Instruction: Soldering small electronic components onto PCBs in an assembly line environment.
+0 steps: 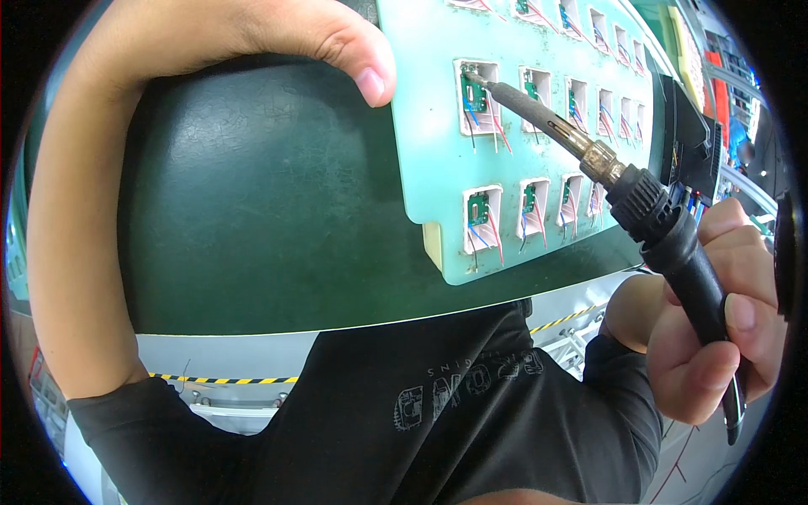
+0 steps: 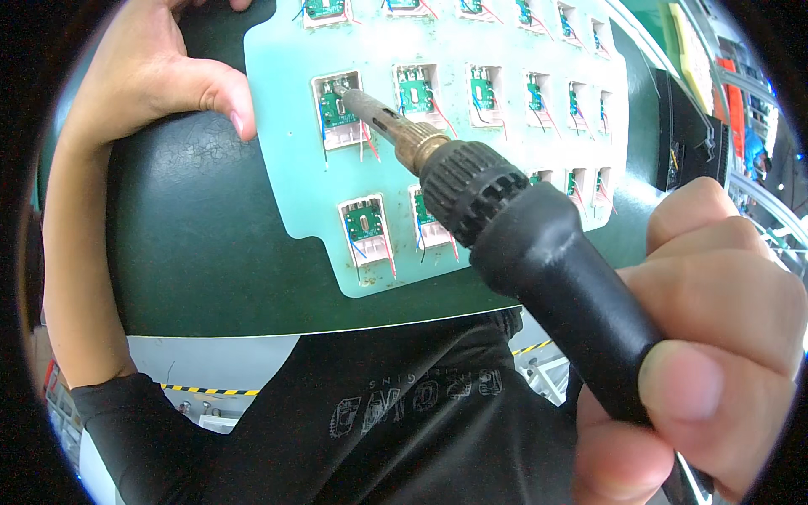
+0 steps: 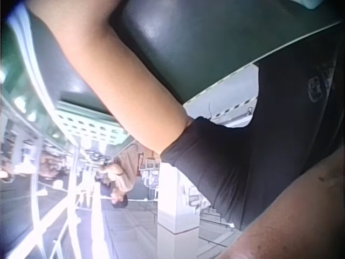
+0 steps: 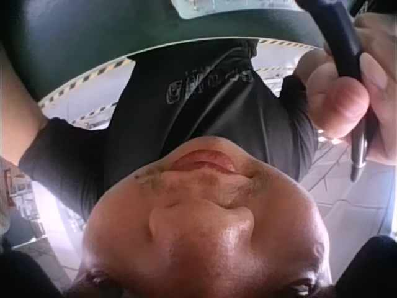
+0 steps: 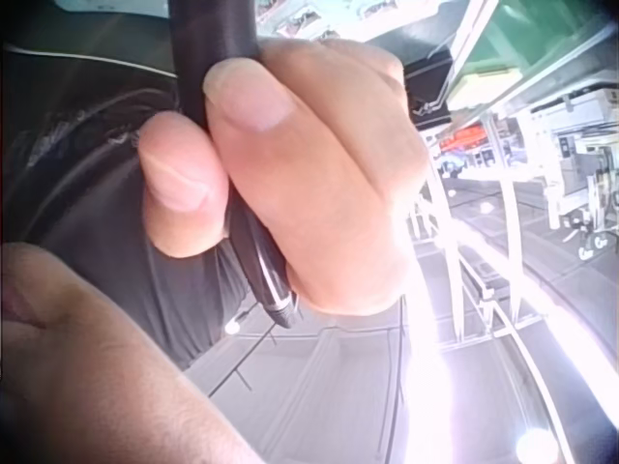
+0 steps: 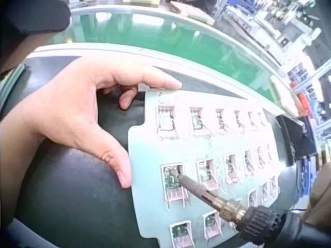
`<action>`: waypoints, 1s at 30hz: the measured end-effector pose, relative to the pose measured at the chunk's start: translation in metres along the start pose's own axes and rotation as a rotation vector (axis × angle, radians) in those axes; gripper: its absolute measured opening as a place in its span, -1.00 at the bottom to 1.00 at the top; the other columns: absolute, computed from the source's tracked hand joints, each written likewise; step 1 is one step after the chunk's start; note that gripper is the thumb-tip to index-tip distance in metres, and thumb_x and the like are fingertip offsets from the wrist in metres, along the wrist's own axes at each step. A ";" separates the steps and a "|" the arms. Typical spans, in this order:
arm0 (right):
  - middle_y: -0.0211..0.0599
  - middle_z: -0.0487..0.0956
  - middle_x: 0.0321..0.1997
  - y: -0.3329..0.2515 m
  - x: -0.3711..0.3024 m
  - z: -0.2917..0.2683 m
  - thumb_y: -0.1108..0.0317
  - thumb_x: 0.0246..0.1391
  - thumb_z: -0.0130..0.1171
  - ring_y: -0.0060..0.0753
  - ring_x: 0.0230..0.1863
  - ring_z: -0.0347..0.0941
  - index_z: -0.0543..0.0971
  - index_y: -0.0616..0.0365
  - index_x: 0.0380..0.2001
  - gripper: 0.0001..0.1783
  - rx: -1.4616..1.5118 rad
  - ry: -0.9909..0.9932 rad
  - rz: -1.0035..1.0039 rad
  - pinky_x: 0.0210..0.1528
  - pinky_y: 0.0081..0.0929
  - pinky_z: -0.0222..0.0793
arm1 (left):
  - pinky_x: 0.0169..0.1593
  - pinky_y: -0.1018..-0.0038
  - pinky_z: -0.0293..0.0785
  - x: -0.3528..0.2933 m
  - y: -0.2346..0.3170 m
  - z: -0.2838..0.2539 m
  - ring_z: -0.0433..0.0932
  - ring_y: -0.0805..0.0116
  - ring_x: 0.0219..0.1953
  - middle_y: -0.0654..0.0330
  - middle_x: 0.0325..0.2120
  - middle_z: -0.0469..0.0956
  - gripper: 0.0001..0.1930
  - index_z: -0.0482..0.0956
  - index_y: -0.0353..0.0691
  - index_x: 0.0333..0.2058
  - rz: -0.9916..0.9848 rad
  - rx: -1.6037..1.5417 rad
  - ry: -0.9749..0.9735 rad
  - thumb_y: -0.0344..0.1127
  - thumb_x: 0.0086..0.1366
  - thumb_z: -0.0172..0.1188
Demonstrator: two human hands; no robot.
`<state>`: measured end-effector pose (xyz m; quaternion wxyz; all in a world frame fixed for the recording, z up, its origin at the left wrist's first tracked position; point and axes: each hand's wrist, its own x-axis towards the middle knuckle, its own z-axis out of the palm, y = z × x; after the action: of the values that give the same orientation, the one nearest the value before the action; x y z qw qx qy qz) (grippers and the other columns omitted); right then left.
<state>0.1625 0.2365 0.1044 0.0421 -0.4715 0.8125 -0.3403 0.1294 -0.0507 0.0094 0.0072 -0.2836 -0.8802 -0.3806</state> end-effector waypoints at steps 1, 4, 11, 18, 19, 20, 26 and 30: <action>-0.19 0.32 -0.60 0.001 0.000 0.000 0.20 0.13 -0.15 -0.51 -0.66 0.15 0.33 0.10 -0.14 -0.71 0.007 0.005 -0.017 -0.54 -0.41 0.02 | -0.37 0.67 0.17 0.000 0.000 0.000 0.20 0.56 -0.44 0.37 -0.48 0.33 -0.09 0.48 -0.32 -0.05 -0.012 -0.001 -0.002 -0.08 -0.49 0.61; -0.20 0.32 -0.61 0.003 -0.002 -0.002 0.20 0.12 -0.15 -0.52 -0.67 0.14 0.33 0.11 -0.15 -0.71 0.023 0.019 -0.065 -0.54 -0.41 0.01 | -0.37 0.67 0.17 0.000 -0.003 0.000 0.20 0.56 -0.44 0.37 -0.48 0.32 -0.08 0.48 -0.32 -0.04 0.051 0.004 0.004 -0.07 -0.49 0.61; -0.26 0.28 -0.63 0.003 -0.014 0.000 0.26 0.01 -0.14 -0.52 -0.65 0.12 0.37 0.09 -0.33 -0.80 0.166 0.380 -0.077 -0.52 -0.43 0.00 | -0.36 0.67 0.17 0.001 -0.006 -0.001 0.20 0.56 -0.44 0.37 -0.48 0.31 -0.07 0.47 -0.32 -0.03 0.085 0.009 -0.009 -0.07 -0.49 0.61; -0.30 0.30 -0.57 0.012 -0.033 -0.019 0.31 -0.07 -0.12 -0.47 -0.57 0.20 0.35 -0.02 -0.52 -0.94 0.258 0.432 -0.019 -0.46 -0.45 0.08 | -0.35 0.69 0.15 0.011 -0.003 -0.003 0.20 0.58 -0.43 0.37 -0.41 0.37 0.00 0.44 -0.37 -0.02 0.077 -0.022 -0.036 0.03 -0.51 0.59; -0.30 0.30 -0.57 0.012 -0.034 -0.021 0.31 -0.07 -0.12 -0.47 -0.57 0.20 0.35 -0.02 -0.52 -0.94 0.252 0.437 -0.014 -0.46 -0.45 0.08 | -0.35 0.69 0.15 0.015 -0.001 0.000 0.20 0.58 -0.43 0.37 -0.41 0.37 0.00 0.44 -0.37 -0.02 0.085 -0.026 -0.040 0.03 -0.51 0.59; -0.29 0.30 -0.57 0.011 -0.035 -0.022 0.31 -0.07 -0.12 -0.47 -0.58 0.20 0.35 -0.01 -0.50 -0.93 0.238 0.430 -0.012 -0.47 -0.45 0.07 | -0.35 0.68 0.15 0.003 -0.024 -0.011 0.20 0.58 -0.43 0.37 -0.41 0.37 0.00 0.44 -0.37 -0.02 0.099 -0.024 -0.049 0.04 -0.51 0.59; -0.26 0.31 -0.60 0.017 -0.031 -0.024 0.31 -0.02 -0.12 -0.48 -0.62 0.18 0.36 0.06 -0.40 -0.88 0.200 0.310 -0.015 -0.52 -0.45 0.04 | -0.34 0.68 0.15 0.021 0.018 -0.001 0.21 0.57 -0.42 0.36 -0.39 0.37 0.01 0.44 -0.37 -0.01 0.100 -0.027 -0.060 0.06 -0.52 0.58; -0.23 0.31 -0.61 0.019 -0.025 -0.022 0.31 0.01 -0.12 -0.49 -0.65 0.17 0.36 0.10 -0.34 -0.84 0.181 0.223 -0.020 -0.56 -0.45 0.02 | -0.33 0.67 0.15 0.023 0.014 0.003 0.21 0.57 -0.42 0.36 -0.38 0.37 0.02 0.43 -0.37 -0.01 0.094 -0.030 -0.064 0.07 -0.53 0.57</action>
<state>0.1542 0.2741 0.1038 -0.0096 -0.4330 0.7735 -0.4627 0.1177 -0.0299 0.0217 -0.0074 -0.3365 -0.8600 -0.3836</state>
